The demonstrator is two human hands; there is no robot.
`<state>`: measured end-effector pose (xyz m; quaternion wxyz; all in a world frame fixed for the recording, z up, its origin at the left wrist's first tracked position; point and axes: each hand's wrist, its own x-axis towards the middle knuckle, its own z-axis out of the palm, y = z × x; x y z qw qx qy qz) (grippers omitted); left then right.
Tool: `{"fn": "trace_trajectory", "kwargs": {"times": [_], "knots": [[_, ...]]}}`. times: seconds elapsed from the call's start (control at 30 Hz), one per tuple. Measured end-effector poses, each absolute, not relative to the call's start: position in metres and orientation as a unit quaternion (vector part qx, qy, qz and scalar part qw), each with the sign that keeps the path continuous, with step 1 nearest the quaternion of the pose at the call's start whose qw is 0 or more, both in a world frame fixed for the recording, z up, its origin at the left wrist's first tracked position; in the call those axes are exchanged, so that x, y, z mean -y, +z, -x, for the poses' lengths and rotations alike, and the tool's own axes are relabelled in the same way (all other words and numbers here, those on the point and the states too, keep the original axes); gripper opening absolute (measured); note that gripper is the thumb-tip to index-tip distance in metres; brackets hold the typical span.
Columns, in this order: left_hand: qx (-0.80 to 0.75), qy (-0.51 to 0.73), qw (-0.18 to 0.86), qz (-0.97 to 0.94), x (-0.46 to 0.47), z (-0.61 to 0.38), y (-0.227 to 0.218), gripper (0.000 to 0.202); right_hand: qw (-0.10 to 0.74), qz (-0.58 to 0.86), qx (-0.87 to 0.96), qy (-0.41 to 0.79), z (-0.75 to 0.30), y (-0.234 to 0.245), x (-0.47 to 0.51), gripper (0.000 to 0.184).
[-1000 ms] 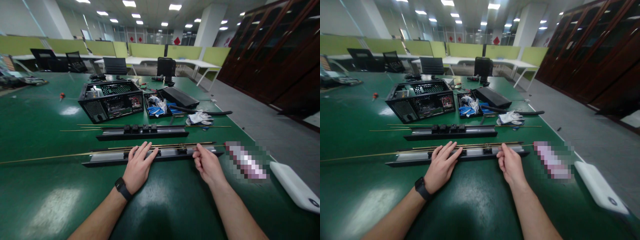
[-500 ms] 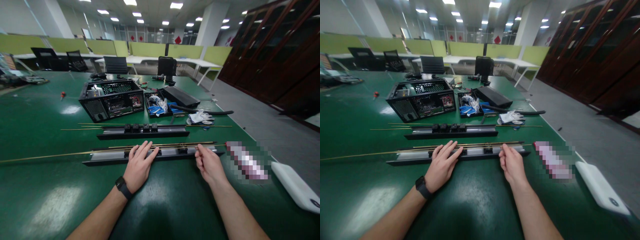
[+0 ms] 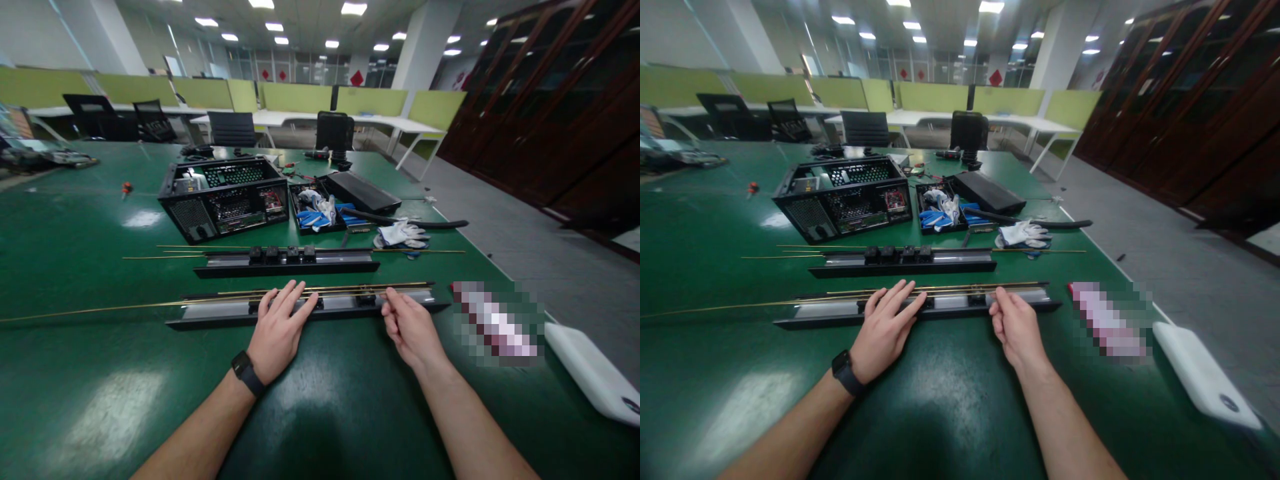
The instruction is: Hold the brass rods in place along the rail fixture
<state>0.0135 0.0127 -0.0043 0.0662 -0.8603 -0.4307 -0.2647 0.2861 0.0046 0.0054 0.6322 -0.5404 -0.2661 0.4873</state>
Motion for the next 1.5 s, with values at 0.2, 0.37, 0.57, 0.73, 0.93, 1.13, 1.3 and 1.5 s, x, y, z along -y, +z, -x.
{"fn": "trace_trajectory", "kwargs": {"times": [0.2,0.37,0.57,0.73,0.93,1.13,1.3,1.5], "knots": [[0.432,-0.263,0.066,0.86,-0.013,-0.013,-0.005,0.056,0.641,0.555,0.238,0.473,-0.287,0.007,-0.005,0.043],[0.439,-0.254,0.061,0.86,-0.012,-0.014,-0.004,0.056,0.644,0.543,0.25,0.478,-0.289,0.007,-0.005,0.043],[0.44,-0.254,0.056,0.859,-0.012,-0.014,-0.004,0.055,0.628,0.546,0.256,0.492,-0.283,0.011,-0.004,0.045],[0.437,-0.258,0.059,0.86,-0.012,-0.014,-0.003,0.053,0.637,0.547,0.25,0.483,-0.288,0.01,-0.004,0.043],[0.437,-0.258,0.056,0.86,-0.012,-0.014,-0.003,0.056,0.642,0.544,0.248,0.48,-0.292,0.008,-0.006,0.039],[0.432,-0.261,0.056,0.861,-0.013,-0.008,-0.008,0.057,0.695,0.579,0.147,0.4,-0.319,0.01,-0.013,0.029],[0.433,-0.259,0.058,0.861,-0.013,-0.009,-0.006,0.056,0.685,0.587,0.171,0.396,-0.314,0.01,-0.013,0.034],[0.43,-0.269,0.057,0.86,-0.013,-0.011,-0.004,0.057,0.624,0.567,0.247,0.478,-0.296,0.01,-0.008,0.044]]}}
